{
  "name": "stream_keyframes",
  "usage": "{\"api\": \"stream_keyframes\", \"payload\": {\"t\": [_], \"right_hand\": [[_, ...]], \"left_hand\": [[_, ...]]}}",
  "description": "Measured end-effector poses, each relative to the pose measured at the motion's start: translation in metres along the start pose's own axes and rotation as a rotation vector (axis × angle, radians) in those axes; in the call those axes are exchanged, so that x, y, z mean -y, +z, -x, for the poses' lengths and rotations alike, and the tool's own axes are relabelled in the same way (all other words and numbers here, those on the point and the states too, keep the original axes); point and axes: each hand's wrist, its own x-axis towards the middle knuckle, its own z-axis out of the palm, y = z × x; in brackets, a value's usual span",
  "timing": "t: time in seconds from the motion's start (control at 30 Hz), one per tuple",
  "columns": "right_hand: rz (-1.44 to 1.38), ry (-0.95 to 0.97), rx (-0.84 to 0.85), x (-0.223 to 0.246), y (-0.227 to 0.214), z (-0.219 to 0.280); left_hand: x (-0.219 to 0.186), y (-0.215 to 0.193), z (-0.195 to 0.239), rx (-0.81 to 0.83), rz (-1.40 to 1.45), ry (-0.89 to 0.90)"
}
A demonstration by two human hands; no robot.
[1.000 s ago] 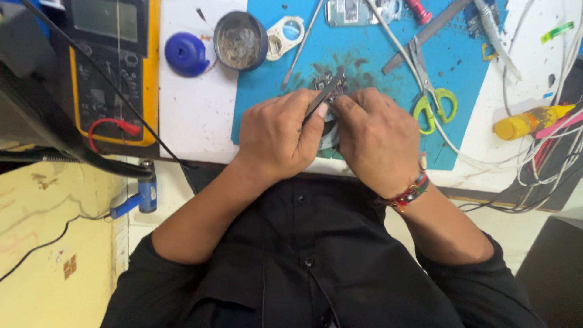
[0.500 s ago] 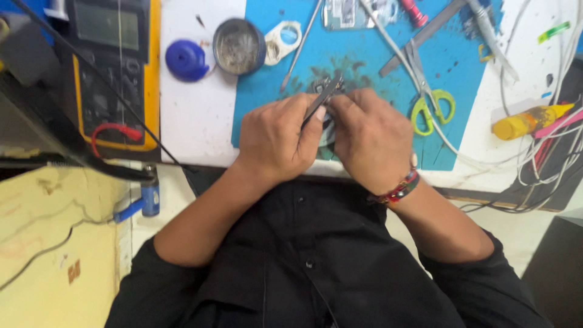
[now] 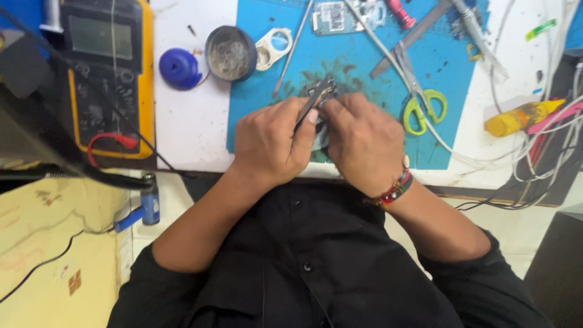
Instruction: The person uses tweezers and a green-handled soldering iron to work on a small circuit board. They repeatedly apply the soldering iron to various points on the board, occasionally wiping the tip with a cloth and adjusting the board's position.
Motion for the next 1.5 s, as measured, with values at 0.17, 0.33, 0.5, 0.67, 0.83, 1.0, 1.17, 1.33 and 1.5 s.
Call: {"api": "stream_keyframes", "payload": {"t": [0.17, 0.33, 0.5, 0.67, 0.83, 1.0, 1.17, 1.33, 1.5], "right_hand": [[0.036, 0.009, 0.010, 0.002, 0.002, 0.001], [0.034, 0.007, 0.019, 0.004, 0.001, 0.002], [0.024, 0.010, 0.016, 0.004, 0.002, 0.007], [0.026, 0.045, 0.012, 0.005, 0.003, 0.006], [-0.048, 0.035, -0.048, 0.001, 0.003, 0.003], [-0.301, 0.043, -0.005, -0.027, -0.015, 0.010], [0.051, 0.167, -0.385, -0.069, -0.031, 0.026], [0.153, 0.070, -0.567, -0.064, -0.026, 0.037], [-0.818, 0.148, -0.223, -0.018, 0.003, 0.058]], "left_hand": [[0.001, -0.001, 0.002, 0.006, -0.010, -0.005], [-0.001, 0.000, 0.001, 0.019, -0.016, -0.019], [-0.001, 0.001, 0.003, 0.020, -0.018, -0.024], [-0.001, 0.001, 0.003, -0.003, -0.015, 0.006], [0.000, 0.003, 0.001, -0.017, -0.022, 0.014], [-0.004, -0.002, -0.001, -0.012, -0.028, 0.008], [-0.002, -0.001, 0.011, -0.009, 0.012, -0.025], [0.003, 0.001, 0.007, -0.061, 0.194, -0.061], [-0.003, 0.004, 0.013, 0.031, -0.052, 0.193]]}}
